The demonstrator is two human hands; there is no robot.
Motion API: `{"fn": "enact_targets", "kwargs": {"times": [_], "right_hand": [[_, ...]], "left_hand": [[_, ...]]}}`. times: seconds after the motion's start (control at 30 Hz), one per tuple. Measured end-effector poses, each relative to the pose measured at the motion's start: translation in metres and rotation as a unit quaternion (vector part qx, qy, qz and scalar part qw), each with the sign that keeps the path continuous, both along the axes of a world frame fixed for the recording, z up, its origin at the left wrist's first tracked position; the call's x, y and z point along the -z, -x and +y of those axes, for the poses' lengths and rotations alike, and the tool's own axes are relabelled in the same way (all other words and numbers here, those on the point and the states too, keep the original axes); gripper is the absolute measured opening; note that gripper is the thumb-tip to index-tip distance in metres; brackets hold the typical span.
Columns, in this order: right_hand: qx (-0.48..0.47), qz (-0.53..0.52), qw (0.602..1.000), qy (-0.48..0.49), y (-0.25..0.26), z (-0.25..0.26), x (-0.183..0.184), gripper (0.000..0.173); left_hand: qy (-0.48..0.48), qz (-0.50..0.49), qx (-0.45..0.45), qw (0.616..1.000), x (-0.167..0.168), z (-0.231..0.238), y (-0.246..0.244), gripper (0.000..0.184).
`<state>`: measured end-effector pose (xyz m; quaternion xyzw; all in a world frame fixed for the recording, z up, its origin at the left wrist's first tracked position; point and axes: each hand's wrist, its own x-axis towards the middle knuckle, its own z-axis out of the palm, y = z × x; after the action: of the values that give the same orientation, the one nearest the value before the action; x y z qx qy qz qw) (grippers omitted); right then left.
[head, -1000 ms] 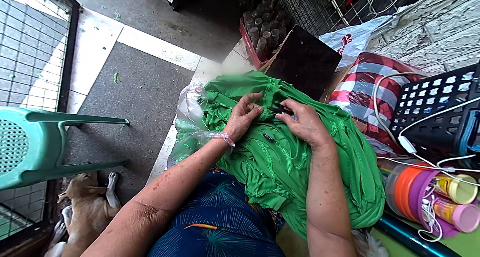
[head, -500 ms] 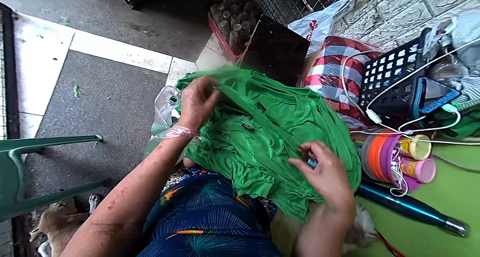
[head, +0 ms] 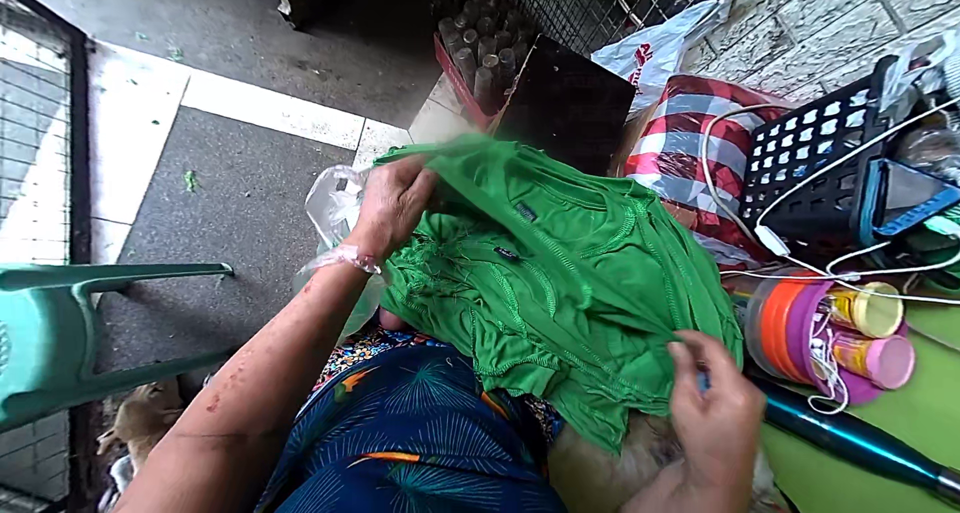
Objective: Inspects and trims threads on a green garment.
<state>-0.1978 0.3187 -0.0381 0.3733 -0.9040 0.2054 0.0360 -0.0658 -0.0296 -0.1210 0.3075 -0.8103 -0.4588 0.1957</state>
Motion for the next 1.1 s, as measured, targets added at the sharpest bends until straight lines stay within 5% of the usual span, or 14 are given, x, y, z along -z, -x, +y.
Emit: {"fn": "enact_targets", "kwargs": {"times": [0.2,0.3,0.37,0.43,0.5,0.63,0.8,0.93,1.1], "right_hand": [[0.068,0.079,0.968,0.23,0.052,0.001,-0.019,0.026],[0.114,0.038,0.978,0.171,0.093,0.0,-0.02,0.034],[0.125,-0.085,0.988,0.022,0.118,-0.01,0.001,0.042],[0.152,-0.18,0.965,-0.112,0.138,-0.028,0.03,0.04],[0.18,-0.185,0.957,-0.132,0.137,-0.036,0.034,0.037],[0.193,-0.127,0.973,-0.032,0.117,-0.028,0.038,0.032],[0.178,-0.02,0.981,0.075,0.101,-0.022,0.024,0.041],[0.113,0.055,0.982,0.144,0.072,-0.042,-0.01,0.035],[-0.189,-0.163,0.966,0.062,-0.001,-0.127,-0.024,0.025]], "left_hand": [[0.105,0.213,-0.004,0.971,-0.055,-0.002,0.047,0.033],[0.168,0.286,-0.033,0.943,-0.049,-0.002,0.083,0.028],[0.213,0.179,0.005,0.961,-0.02,-0.009,0.1,0.026],[0.182,-0.039,0.13,0.974,0.02,-0.015,0.106,0.038],[0.138,-0.17,0.214,0.952,0.055,-0.016,0.107,0.046],[0.004,-0.138,0.253,0.958,0.044,-0.028,0.092,0.045],[-0.06,0.047,0.1,0.992,0.023,-0.039,0.034,0.035],[-0.067,0.067,0.049,0.994,0.021,-0.015,-0.013,0.031],[0.017,0.066,0.162,0.984,0.027,0.025,-0.007,0.026]]}}
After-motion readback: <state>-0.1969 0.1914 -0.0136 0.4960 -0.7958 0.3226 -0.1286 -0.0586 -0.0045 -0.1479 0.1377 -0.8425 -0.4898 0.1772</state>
